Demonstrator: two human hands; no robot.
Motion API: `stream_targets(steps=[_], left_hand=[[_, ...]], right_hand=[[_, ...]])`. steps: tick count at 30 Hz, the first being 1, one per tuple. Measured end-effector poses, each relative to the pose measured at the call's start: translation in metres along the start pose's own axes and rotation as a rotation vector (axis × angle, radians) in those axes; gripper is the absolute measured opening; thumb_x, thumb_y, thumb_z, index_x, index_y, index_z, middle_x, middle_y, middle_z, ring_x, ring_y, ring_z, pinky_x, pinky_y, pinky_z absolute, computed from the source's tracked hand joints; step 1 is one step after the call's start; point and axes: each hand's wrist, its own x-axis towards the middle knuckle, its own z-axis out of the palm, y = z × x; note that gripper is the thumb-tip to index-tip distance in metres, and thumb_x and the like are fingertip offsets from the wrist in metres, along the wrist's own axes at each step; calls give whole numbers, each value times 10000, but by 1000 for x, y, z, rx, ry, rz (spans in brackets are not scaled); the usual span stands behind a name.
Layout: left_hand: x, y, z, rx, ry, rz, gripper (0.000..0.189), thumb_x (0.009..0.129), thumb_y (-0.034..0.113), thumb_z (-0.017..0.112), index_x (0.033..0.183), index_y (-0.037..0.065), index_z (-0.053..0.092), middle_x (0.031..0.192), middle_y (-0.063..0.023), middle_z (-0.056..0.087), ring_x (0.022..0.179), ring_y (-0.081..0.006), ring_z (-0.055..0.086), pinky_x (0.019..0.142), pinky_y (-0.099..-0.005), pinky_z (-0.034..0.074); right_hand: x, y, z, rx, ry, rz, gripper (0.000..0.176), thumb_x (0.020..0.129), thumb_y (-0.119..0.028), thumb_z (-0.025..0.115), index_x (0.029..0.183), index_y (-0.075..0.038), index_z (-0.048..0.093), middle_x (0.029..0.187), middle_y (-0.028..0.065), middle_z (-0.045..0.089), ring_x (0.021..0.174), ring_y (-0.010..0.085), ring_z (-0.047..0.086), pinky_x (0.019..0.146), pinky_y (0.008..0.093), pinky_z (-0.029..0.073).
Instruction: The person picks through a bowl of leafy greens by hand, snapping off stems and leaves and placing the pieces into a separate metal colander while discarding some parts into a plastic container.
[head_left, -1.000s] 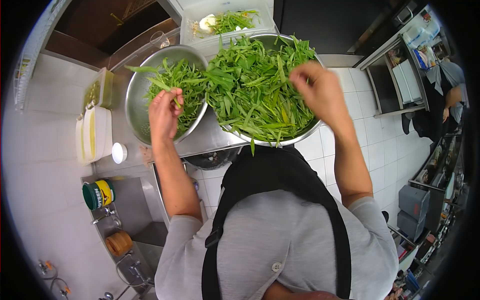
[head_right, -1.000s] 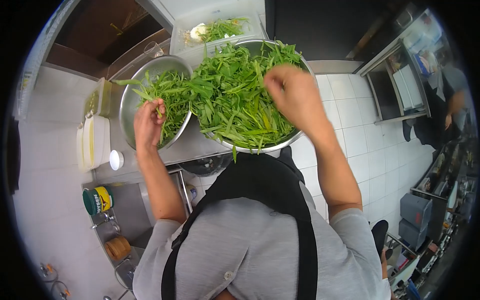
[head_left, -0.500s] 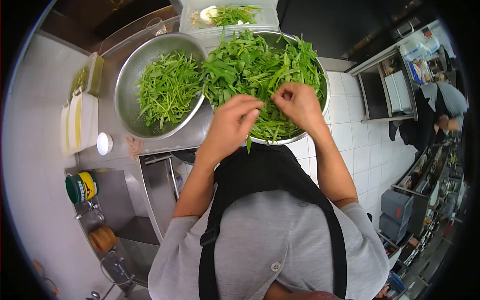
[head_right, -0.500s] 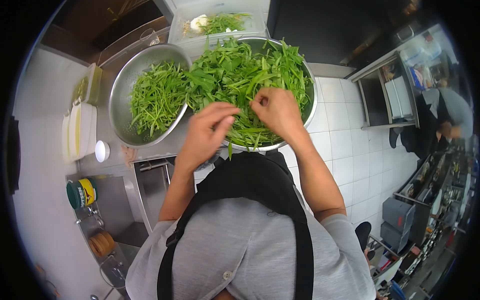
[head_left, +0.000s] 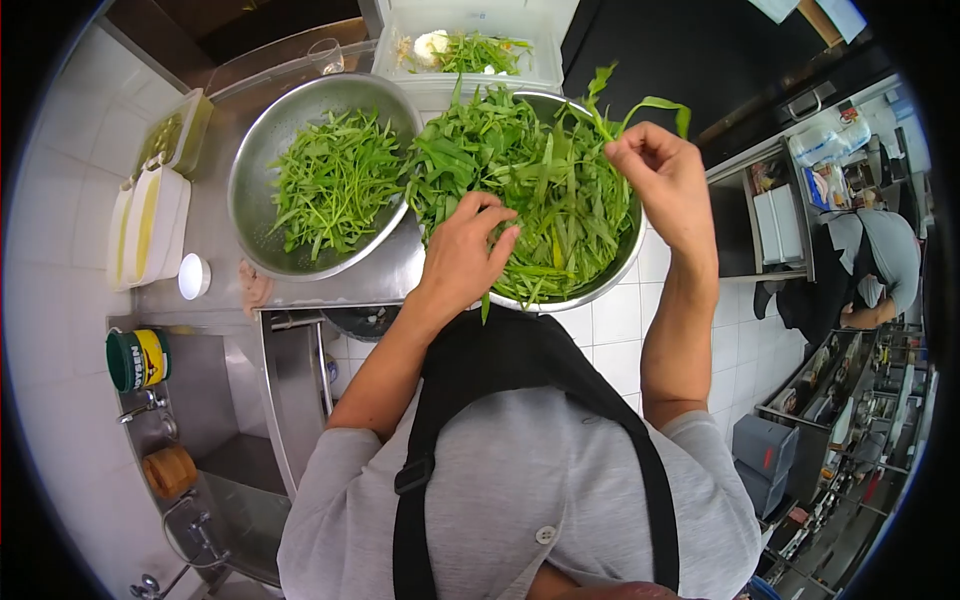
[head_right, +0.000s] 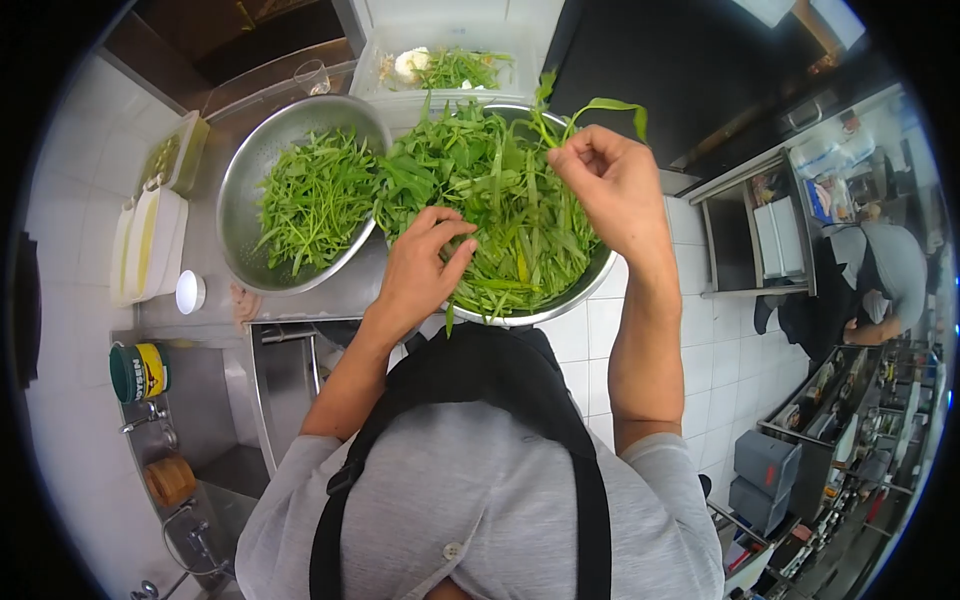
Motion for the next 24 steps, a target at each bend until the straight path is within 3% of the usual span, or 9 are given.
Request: stream_targets(steps=[1, 4, 5, 9, 12, 15, 18, 21, 24], left_hand=[[2, 0, 0, 31, 19, 45, 202, 953, 153, 708, 1101, 18, 731, 1127, -122, 659, 717, -271, 680, 714, -398, 544], [3, 12, -5, -81, 3, -89, 192, 940, 133, 725, 1087, 10, 737, 1096, -110, 667, 663, -229, 661, 677, -369, 537], [4, 14, -5, -144, 43, -73, 164, 927, 97, 738, 1054, -6, 749, 1048, -110, 680, 613, -171, 635, 616, -317, 513], [9, 29, -12, -320, 79, -64, 135, 934, 69, 750, 1024, -30, 762, 859, -70, 680, 578, -77, 562, 538, -243, 432], [6, 40, -15, -499, 103, -181, 130, 961, 64, 741, 1058, -10, 782, 885, -13, 692, 683, -59, 579, 593, -196, 440], [4, 47, -18, -741, 124, -236, 147, 979, 71, 727, 1092, -7, 779, 920, -20, 724, 724, -62, 616, 600, -202, 458], [7, 47, -15, -763, 63, -187, 185, 952, 85, 755, 1108, -15, 769, 905, -50, 747, 721, -64, 648, 590, -223, 487], [19, 68, -15, -422, 21, -36, 215, 921, 105, 784, 1084, -32, 763, 883, -79, 752, 699, -74, 669, 580, -243, 507], [37, 55, 11, -259, 107, 61, 289, 901, 159, 807, 1084, -58, 755, 799, -63, 709, 651, -101, 640, 586, -255, 501]], right_hand=[[-2, -11, -7, 50, 4, 3, 201, 952, -153, 744, 826, -17, 666, 690, -77, 568, 618, 1, 441, 547, 215, 335], [2, -17, -17, 186, -9, -1, 175, 957, -163, 755, 855, -43, 679, 688, -75, 559, 584, 5, 420, 533, 205, 313], [3, -14, -16, 234, -20, 1, 163, 957, -165, 756, 864, -54, 682, 687, -72, 553, 574, 10, 414, 532, 200, 312], [0, -2, -10, 213, -38, 20, 194, 967, -190, 760, 914, -11, 708, 761, -16, 640, 588, 34, 479, 562, 209, 379], [-6, 1, -9, 253, -42, 20, 199, 968, -191, 758, 923, -3, 709, 794, 6, 667, 595, 37, 490, 570, 208, 391], [-9, 11, -9, 266, -44, 14, 194, 967, -187, 758, 935, -1, 711, 784, 6, 665, 601, 38, 496, 572, 205, 394], [-13, 14, -3, 307, -27, 34, 176, 958, -171, 765, 937, -5, 712, 773, -5, 657, 599, 41, 501, 570, 202, 398], [-18, 15, 10, 325, 2, 35, 148, 943, -136, 775, 942, -5, 706, 772, -9, 659, 605, 39, 518, 559, 204, 414], [-18, 11, 25, 323, -41, 60, 160, 937, -146, 796, 952, -14, 706, 765, -18, 669, 620, 25, 535, 556, 202, 424]])
